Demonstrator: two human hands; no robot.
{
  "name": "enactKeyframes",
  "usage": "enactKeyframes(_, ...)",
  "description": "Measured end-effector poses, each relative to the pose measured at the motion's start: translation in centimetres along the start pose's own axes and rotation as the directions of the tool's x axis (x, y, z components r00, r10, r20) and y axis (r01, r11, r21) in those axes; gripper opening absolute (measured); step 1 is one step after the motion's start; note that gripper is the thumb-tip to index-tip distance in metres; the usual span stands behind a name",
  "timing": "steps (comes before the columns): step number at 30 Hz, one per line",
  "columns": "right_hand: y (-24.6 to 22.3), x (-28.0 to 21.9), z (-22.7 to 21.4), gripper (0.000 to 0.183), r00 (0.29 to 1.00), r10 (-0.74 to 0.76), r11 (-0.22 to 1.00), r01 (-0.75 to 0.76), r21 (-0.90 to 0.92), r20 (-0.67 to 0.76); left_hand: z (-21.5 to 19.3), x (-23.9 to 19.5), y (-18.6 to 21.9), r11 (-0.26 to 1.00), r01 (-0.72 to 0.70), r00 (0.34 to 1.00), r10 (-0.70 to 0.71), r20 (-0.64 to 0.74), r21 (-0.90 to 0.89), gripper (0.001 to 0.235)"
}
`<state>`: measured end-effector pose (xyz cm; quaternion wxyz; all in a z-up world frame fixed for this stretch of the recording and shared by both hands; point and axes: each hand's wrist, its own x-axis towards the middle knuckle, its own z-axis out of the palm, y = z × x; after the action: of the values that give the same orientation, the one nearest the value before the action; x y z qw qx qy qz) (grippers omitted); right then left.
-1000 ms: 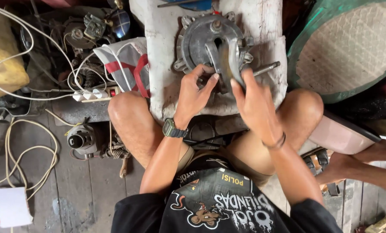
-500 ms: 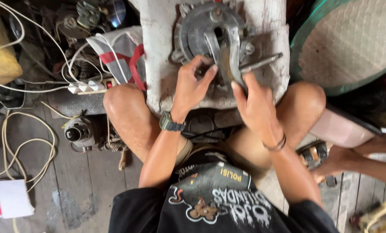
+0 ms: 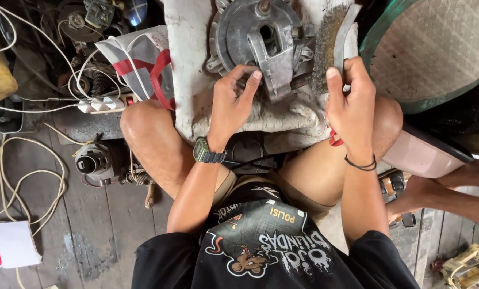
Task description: Cleaning a motorcycle engine casing using a wire brush to remove dirt and oxidation.
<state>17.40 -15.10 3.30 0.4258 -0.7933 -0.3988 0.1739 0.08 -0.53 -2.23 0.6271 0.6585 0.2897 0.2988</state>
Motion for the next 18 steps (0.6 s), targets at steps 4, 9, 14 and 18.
enactKeyframes(4,-0.1,-1.1,0.2,0.018,0.999,-0.042,0.998,0.040,-0.048,-0.021,1.2,0.3,0.7,0.995,-0.007,0.995,0.017,-0.094,0.104,0.026)
enactKeyframes(9,-2.0,-1.7,1.5,0.019,1.000,-0.024,0.998,0.025,-0.052,0.011,1.4,0.6,3.6,0.936,-0.032,0.989,0.081,-0.125,0.351,0.033)
enactKeyframes(14,-1.5,-1.7,1.8,0.018,0.998,0.039,0.995,-0.043,0.094,0.044,2.0,1.1,2.1,0.798,-0.015,0.972,0.153,-0.179,0.603,0.033)
enactKeyframes(18,-2.1,-1.9,1.5,0.021,0.994,0.056,0.992,-0.065,0.107,0.091,1.6,1.1,2.3,0.780,-0.029,0.972,0.167,-0.164,0.625,0.034)
